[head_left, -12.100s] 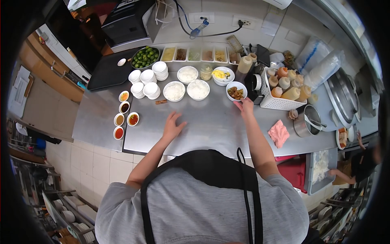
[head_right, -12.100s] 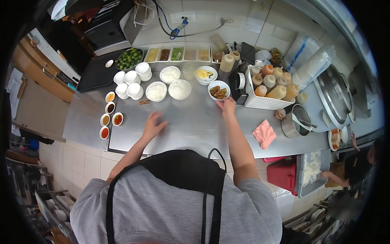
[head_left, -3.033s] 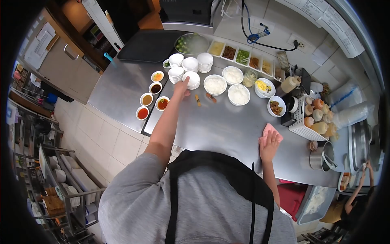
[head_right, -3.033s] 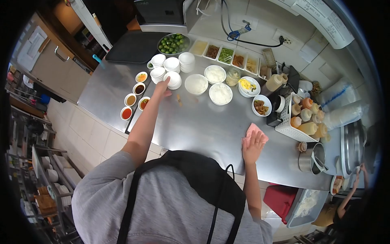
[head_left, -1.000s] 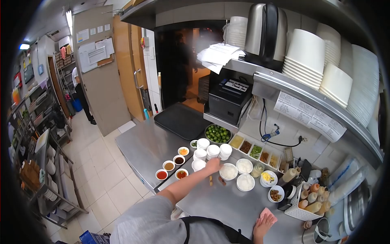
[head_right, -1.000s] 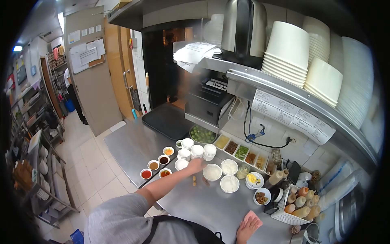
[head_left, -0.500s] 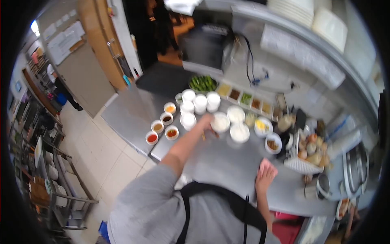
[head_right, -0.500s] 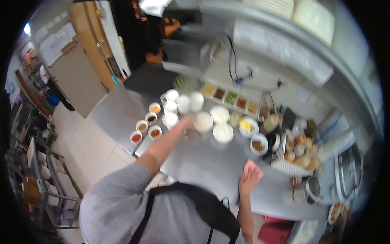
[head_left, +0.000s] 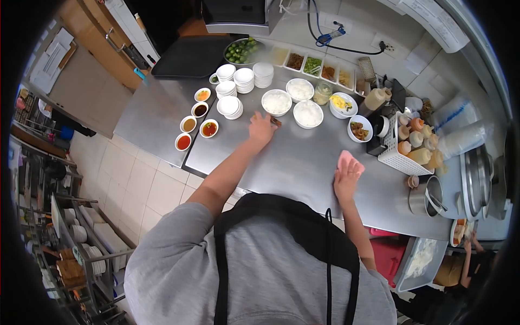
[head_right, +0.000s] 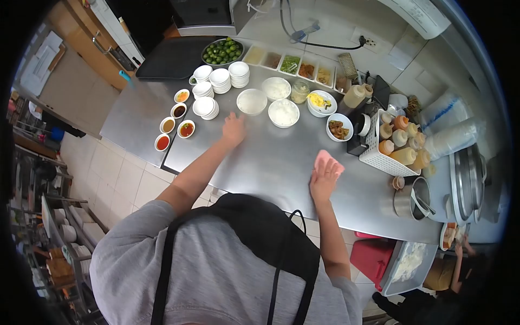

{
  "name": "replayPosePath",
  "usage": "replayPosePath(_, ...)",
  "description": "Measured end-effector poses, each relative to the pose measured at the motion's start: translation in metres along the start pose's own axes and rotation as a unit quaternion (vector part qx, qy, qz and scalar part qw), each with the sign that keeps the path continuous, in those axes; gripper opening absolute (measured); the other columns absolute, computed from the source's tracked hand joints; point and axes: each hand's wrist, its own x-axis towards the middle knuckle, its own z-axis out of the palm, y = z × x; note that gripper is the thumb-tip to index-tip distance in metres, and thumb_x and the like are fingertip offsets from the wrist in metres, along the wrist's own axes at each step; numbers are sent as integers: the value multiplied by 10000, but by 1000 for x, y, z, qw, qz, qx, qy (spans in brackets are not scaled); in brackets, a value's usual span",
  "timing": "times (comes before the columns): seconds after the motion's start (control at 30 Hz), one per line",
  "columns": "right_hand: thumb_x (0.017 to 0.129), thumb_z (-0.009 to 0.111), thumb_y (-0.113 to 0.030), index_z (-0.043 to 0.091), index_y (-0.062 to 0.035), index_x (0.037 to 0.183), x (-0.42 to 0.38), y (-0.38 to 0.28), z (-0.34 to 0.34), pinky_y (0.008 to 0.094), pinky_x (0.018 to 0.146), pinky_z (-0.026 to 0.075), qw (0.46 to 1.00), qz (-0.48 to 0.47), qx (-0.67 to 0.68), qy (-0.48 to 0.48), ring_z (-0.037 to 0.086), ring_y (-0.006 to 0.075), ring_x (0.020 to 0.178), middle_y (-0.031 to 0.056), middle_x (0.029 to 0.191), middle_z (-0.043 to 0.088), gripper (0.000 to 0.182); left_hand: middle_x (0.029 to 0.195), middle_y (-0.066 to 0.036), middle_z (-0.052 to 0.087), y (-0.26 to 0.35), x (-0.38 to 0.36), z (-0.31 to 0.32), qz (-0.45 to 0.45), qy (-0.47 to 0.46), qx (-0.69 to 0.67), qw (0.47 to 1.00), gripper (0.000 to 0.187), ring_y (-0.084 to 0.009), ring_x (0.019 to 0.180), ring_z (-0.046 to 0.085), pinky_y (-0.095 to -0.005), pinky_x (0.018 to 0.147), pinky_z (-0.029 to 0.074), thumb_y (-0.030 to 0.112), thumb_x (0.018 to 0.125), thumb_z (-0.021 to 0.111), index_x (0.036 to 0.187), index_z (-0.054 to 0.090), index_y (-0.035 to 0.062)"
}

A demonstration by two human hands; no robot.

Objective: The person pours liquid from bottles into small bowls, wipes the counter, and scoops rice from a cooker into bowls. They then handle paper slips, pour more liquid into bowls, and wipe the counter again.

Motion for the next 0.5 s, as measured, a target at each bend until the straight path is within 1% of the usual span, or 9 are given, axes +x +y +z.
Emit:
replayPosePath(0.1,821,501,-145,345,-116,1355,2,-38,12,558,1041,175,994,-93,56,-4,215,400,1310,197,1423,242,557,1202,-214,398,4,-6,18,52,52,31,997,470,-348,1056,464,-413,757,497,378,777,635,1176,495,174)
replayPosePath(0.17,796,505,-90,347,-113,1352,8,-74,15,550,1049,167,985,-143,94,-23,211,388,1316,199,1425,236,579,1162,-192,434,4,-2,33,136,121,37,983,364,-352,1036,477,-425,724,504,323,789,622,1105,537,164)
replayPosePath(0.2,777,505,-55,384,-109,1329,11,-91,16,521,1054,190,976,-175,127,-33,253,371,1302,200,1404,279,567,1162,-192,434,-2,1,38,132,120,38,983,364,-352,1036,477,-425,724,504,323,789,622,1105,537,164)
replayPosePath(0.27,759,505,-21,420,-105,1305,20,-114,19,492,1058,214,964,-209,161,-43,294,355,1288,200,1383,322,559,1112,-191,489,-13,9,46,205,15,6,979,251,-359,1046,484,-419,750,496,233,785,604,989,572,91)
replayPosePath(0.33,789,495,-18,496,-80,1232,33,-132,17,408,1031,293,921,-240,297,-74,414,313,1217,187,1294,446,448,1066,-183,518,-39,4,55,256,64,-4,965,207,-360,1041,491,-410,779,485,192,776,592,936,577,62)
replayPosePath(0.37,789,495,-18,496,-80,1232,41,-141,14,408,1031,293,920,-243,298,-74,414,313,1217,187,1294,446,448,1019,-176,546,-54,-3,58,308,114,-14,944,166,-360,1037,497,-400,808,474,152,766,581,883,581,34)
replayPosePath(0.43,839,488,-55,543,-55,1169,59,-169,-9,355,979,349,840,-73,498,-201,484,286,1149,175,1194,531,334,973,-170,566,-71,-39,26,278,121,-14,953,169,-345,1008,515,-375,854,449,129,752,576,871,579,10)
replayPosePath(0.47,839,488,-55,543,-55,1169,68,-186,-13,355,979,349,840,-74,499,-200,484,286,1149,175,1194,531,334,1022,-159,564,-82,-56,16,259,96,-26,961,182,-335,1040,506,-376,867,447,117,760,577,915,582,23)
replayPosePath(0.5,859,482,-73,528,-50,1179,77,-205,-14,355,966,354,825,-140,529,-141,492,280,1135,183,1193,522,325,1070,-148,563,-93,-72,10,240,71,-37,968,203,-325,1073,496,-376,880,444,106,768,577,959,585,37)
